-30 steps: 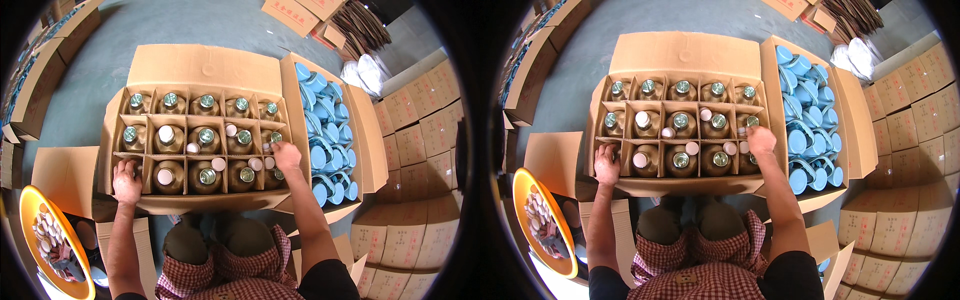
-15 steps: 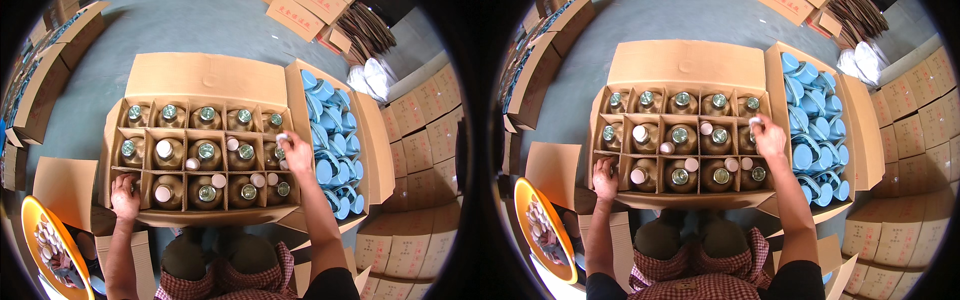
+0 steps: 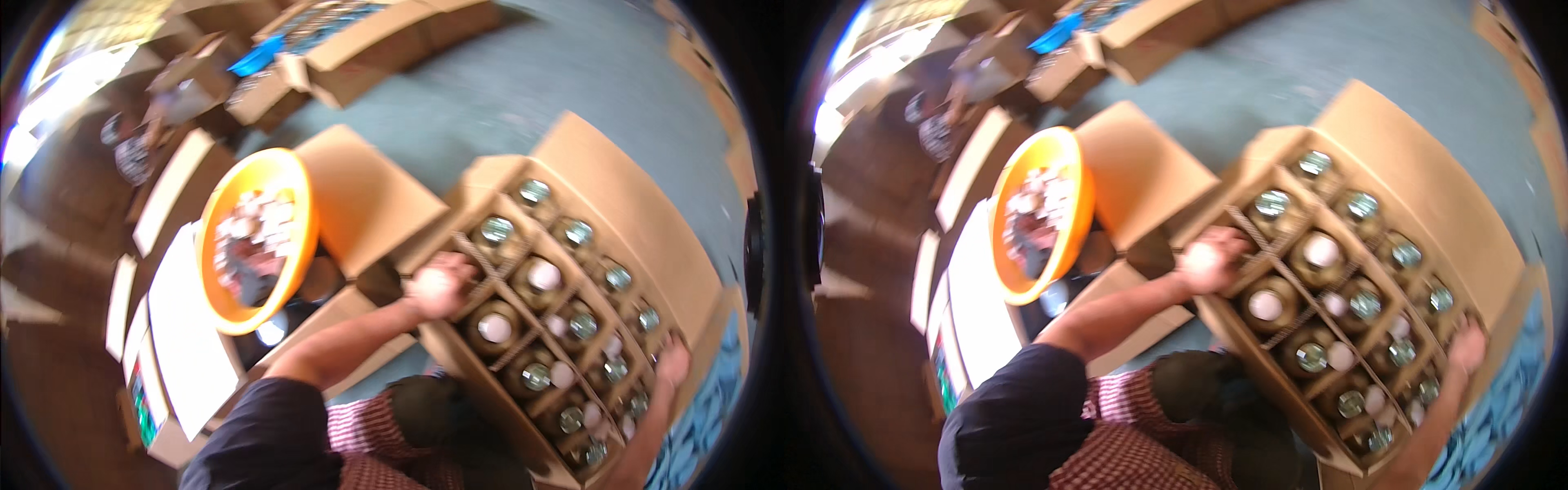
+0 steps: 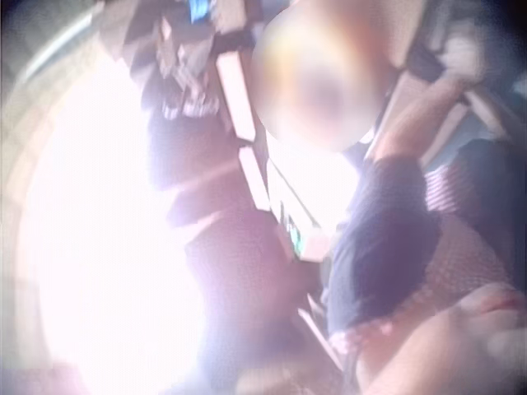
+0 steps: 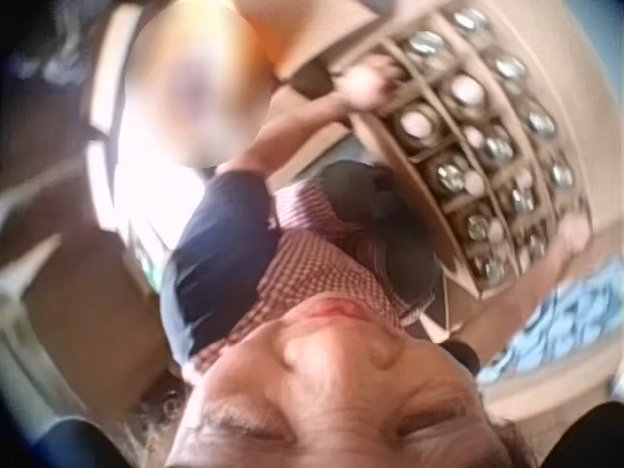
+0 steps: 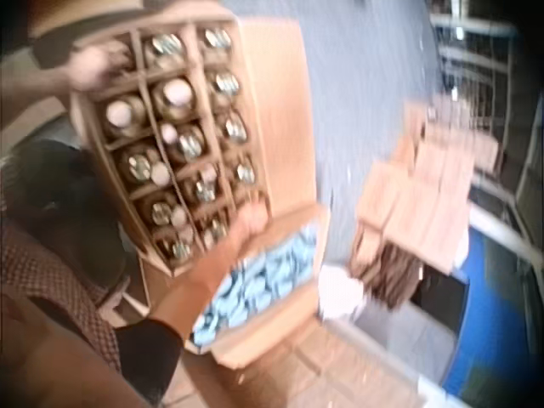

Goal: The person assembles blue plastic thermoses by inserting glass liners, screwing on internal caps, and placing the finished units into cardboard box dividers.

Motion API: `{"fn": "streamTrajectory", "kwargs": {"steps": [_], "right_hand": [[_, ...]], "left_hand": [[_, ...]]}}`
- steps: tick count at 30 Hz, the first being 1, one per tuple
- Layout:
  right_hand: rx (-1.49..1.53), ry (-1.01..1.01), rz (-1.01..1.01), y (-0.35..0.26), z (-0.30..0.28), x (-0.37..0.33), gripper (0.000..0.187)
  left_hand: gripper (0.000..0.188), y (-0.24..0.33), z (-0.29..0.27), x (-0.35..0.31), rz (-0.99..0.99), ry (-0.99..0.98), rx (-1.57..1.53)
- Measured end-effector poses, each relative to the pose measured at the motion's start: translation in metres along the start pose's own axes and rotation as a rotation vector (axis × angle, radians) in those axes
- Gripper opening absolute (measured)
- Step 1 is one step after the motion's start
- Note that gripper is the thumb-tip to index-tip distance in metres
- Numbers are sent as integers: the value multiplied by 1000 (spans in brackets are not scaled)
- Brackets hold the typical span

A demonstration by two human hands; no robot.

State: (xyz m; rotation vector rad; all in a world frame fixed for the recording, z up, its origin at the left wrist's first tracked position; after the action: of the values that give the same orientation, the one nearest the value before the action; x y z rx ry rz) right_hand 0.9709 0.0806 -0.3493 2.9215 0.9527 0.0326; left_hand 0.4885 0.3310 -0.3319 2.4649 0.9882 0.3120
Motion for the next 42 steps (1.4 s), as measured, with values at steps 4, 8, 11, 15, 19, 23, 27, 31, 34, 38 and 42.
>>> {"fn": "streamTrajectory", "kwargs": {"steps": [4,8,11,15,19,23,27,31,34,38,42], "right_hand": [[-27,42,-130,4,11,2,32],[39,106,-114,13,25,11,45],[105,92,-52,19,23,7,44],[196,70,-94,28,31,12,43],[189,99,-71,26,42,17,46],[113,83,-47,24,41,16,50],[155,79,-37,28,42,14,49],[141,81,-35,33,43,18,49],[101,170,-62,30,43,17,48],[81,195,-67,32,49,19,46],[16,132,-62,37,51,23,47]], "left_hand": [[47,3,-2,-10,73,60,35],[48,36,-66,-35,249,128,-186],[39,33,-152,-62,219,294,-9],[39,-64,-236,-97,-341,663,154],[53,-144,-263,-125,-791,533,375],[69,-179,-252,-113,-877,428,307],[63,-177,-251,-102,-792,299,250],[57,-172,-258,-89,-749,79,272],[58,-202,-259,-92,-813,0,101],[54,-209,-258,-98,-808,52,63],[43,-178,-266,-106,-778,190,-11]]}}
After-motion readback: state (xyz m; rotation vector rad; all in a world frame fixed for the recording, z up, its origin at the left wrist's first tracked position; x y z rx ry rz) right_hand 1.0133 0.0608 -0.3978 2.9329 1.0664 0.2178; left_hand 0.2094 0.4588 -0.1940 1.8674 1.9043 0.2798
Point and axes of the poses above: each hand's wrist, its own x-axis towards the middle knuckle, its own z-axis out of the palm, y = z × x, the point moved 1 cm from there along x, towards the middle knuckle, and after that the axes turned 11 degrees about -x, right-handed, at the moved point
